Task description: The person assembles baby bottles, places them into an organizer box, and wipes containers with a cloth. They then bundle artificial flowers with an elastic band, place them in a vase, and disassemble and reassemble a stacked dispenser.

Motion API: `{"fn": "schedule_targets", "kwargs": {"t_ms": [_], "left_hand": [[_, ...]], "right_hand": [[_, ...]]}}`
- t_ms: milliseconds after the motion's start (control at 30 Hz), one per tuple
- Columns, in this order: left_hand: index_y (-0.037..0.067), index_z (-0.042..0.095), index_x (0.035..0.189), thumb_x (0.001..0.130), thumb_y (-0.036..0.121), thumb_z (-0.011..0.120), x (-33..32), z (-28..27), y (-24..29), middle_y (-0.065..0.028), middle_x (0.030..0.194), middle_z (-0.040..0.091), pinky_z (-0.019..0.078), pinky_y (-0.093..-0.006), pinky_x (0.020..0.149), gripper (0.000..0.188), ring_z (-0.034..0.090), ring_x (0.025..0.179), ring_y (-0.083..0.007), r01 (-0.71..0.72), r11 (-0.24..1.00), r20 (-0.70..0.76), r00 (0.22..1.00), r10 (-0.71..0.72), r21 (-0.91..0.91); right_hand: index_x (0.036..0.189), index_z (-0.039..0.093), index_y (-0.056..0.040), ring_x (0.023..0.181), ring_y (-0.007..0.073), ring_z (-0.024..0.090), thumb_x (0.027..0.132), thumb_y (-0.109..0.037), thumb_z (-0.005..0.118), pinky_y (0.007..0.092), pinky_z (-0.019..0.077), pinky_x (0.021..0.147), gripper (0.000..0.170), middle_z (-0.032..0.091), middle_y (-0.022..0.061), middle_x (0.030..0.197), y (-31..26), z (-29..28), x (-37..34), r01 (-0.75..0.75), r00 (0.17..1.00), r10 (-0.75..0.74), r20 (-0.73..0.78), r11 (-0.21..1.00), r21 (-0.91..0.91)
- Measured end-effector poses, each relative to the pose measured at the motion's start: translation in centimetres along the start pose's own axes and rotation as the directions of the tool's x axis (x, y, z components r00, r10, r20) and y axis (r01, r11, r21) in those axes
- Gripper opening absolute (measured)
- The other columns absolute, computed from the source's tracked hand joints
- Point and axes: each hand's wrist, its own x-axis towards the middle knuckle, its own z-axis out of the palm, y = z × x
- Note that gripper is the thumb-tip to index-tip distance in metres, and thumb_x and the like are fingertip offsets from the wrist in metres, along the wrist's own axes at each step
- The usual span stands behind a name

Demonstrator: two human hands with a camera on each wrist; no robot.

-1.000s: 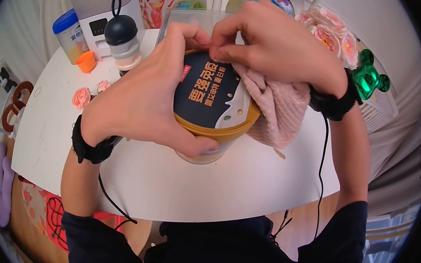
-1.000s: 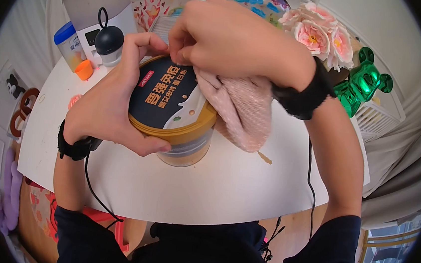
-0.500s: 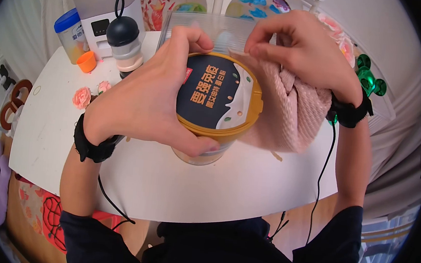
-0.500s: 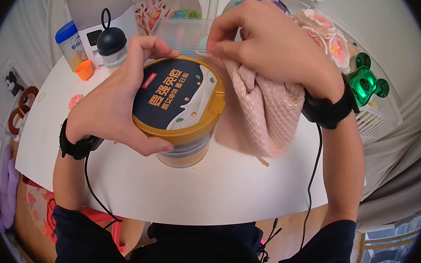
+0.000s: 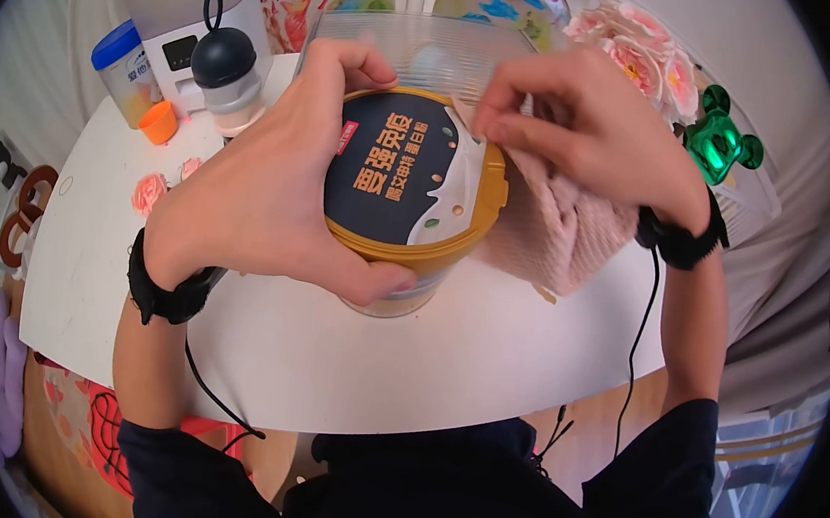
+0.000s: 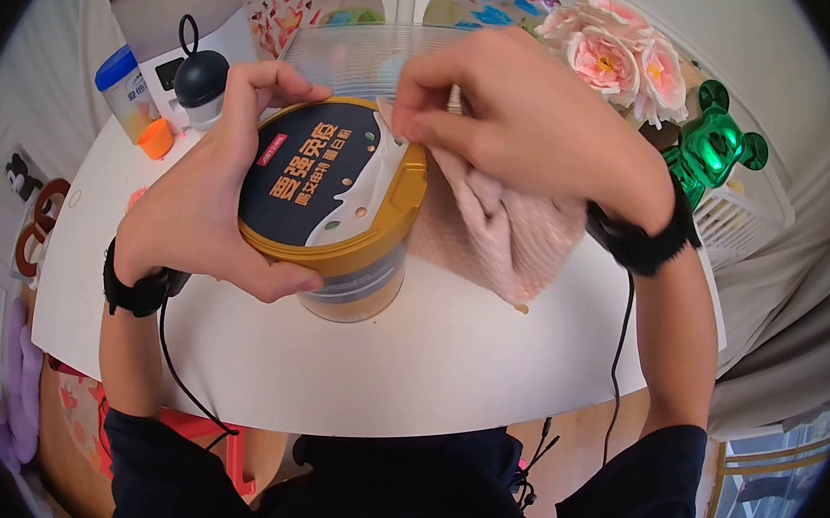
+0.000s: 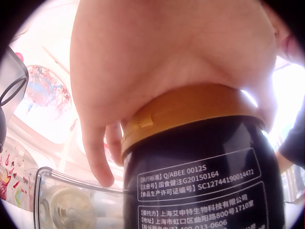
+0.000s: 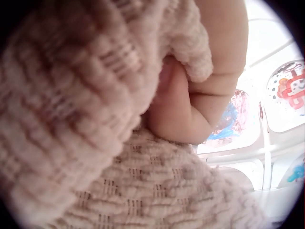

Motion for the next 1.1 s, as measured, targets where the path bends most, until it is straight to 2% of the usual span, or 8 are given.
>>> {"fn": "schedule_targets", "kwargs": {"t_ms": [200,267,333,400,533,733,967,1100], "left_hand": [[0.003,0.031,0.146,0.054,0.022,0.098,0.0,-0.6,1.0,-0.0209,0.145,0.048,0.0421,-0.0368,0.121,0.115,0.054,0.137,-0.0285,0.027,1.0,0.051,0.998,-0.027,-0.003],[0.005,0.033,0.146,0.055,0.022,0.096,0.0,-0.9,1.1,-0.0207,0.147,0.049,0.0419,-0.0365,0.121,0.112,0.055,0.137,-0.028,0.056,0.998,0.091,0.994,-0.055,-0.014],[0.006,0.036,0.146,0.056,0.019,0.091,0.0,-1.4,0.8,-0.0198,0.15,0.05,0.0415,-0.0368,0.121,0.106,0.056,0.136,-0.0269,0.013,0.999,0.129,0.991,-0.017,0.031],[0.006,0.036,0.146,0.056,0.018,0.088,0.1,-1.6,0.8,-0.0195,0.15,0.05,0.0416,-0.0366,0.12,0.105,0.056,0.135,-0.0267,0.022,0.999,0.142,0.99,-0.025,0.024],[0.005,0.038,0.146,0.054,0.018,0.085,0.1,-1.5,1.1,-0.0193,0.151,0.049,0.0418,-0.0353,0.119,0.104,0.056,0.135,-0.0261,0.03,0.996,0.152,0.988,-0.043,0.083],[0.004,0.038,0.146,0.054,0.017,0.084,-0.1,-1.5,0.7,-0.0196,0.152,0.046,0.0415,-0.0334,0.118,0.104,0.055,0.132,-0.0249,0.004,0.999,0.156,0.988,-0.013,0.054],[0.004,0.038,0.145,0.053,0.016,0.084,0.0,-1.5,0.3,-0.0199,0.151,0.046,0.0412,-0.0329,0.118,0.103,0.055,0.132,-0.0247,-0.048,0.997,0.15,0.988,0.038,0.059],[0.006,0.039,0.142,0.053,0.016,0.084,0.0,-1.2,0.4,-0.0217,0.153,0.047,0.0411,-0.0345,0.118,0.101,0.055,0.134,-0.0261,-0.043,0.998,0.132,0.991,0.038,0.039]], "right_hand": [[0.101,0.078,-0.0025,0.071,0.0215,0.066,0.092,-0.009,0.075,0.0336,0.052,0.067,0.011,0.073,0.0097,0.082,0.2,-0.7,-3.9,0.104,0.994,-0.105,-0.021,0.994,-0.032],[0.101,0.078,-0.004,0.066,0.0188,0.063,0.093,-0.01,0.075,0.0313,0.0502,0.065,0.01,0.072,0.0077,0.081,-0.1,-0.6,-4.4,-0.097,0.979,0.078,-0.187,0.991,-0.095],[0.101,0.079,-0.0049,0.063,0.0174,0.061,0.094,-0.012,0.075,0.0303,0.0485,0.063,0.01,0.071,0.0073,0.081,0.8,0.2,-4.4,-0.059,0.966,0.033,-0.255,0.994,-0.096],[0.102,0.08,-0.0053,0.061,0.0044,0.046,0.097,-0.009,0.077,0.0232,0.0345,0.056,0.008,0.065,-0.0032,0.081,0.3,1.3,-4.1,0.051,0.945,-0.07,-0.319,0.996,-0.067],[0.1,0.08,-0.007,0.062,0.0139,0.059,0.091,-0.005,0.078,0.027,0.042,0.057,0.009,0.069,0.0047,0.084,-0.6,3.1,-3.2,0.204,0.944,-0.215,-0.249,0.976,-0.073],[0.097,0.079,-0.0029,0.071,0.0233,0.066,0.089,-0.001,0.076,0.0321,0.0505,0.064,0.009,0.071,0.0083,0.086,-0.8,2.8,-4.1,0.294,0.935,-0.297,-0.194,0.955,-0.047],[0.097,0.078,-0.0018,0.076,0.0257,0.069,0.088,0.001,0.076,0.0344,0.0532,0.067,0.009,0.072,0.0095,0.088,-0.6,2.2,-4.0,0.292,0.943,-0.299,-0.145,0.954,-0.065],[0.095,0.076,-0.0038,0.072,0.0277,0.068,0.089,0.0,0.073,0.0354,0.0527,0.065,0.008,0.07,0.0095,0.085,-1.8,2.3,-4.4,0.204,0.959,-0.245,-0.143,0.946,-0.254]]}}
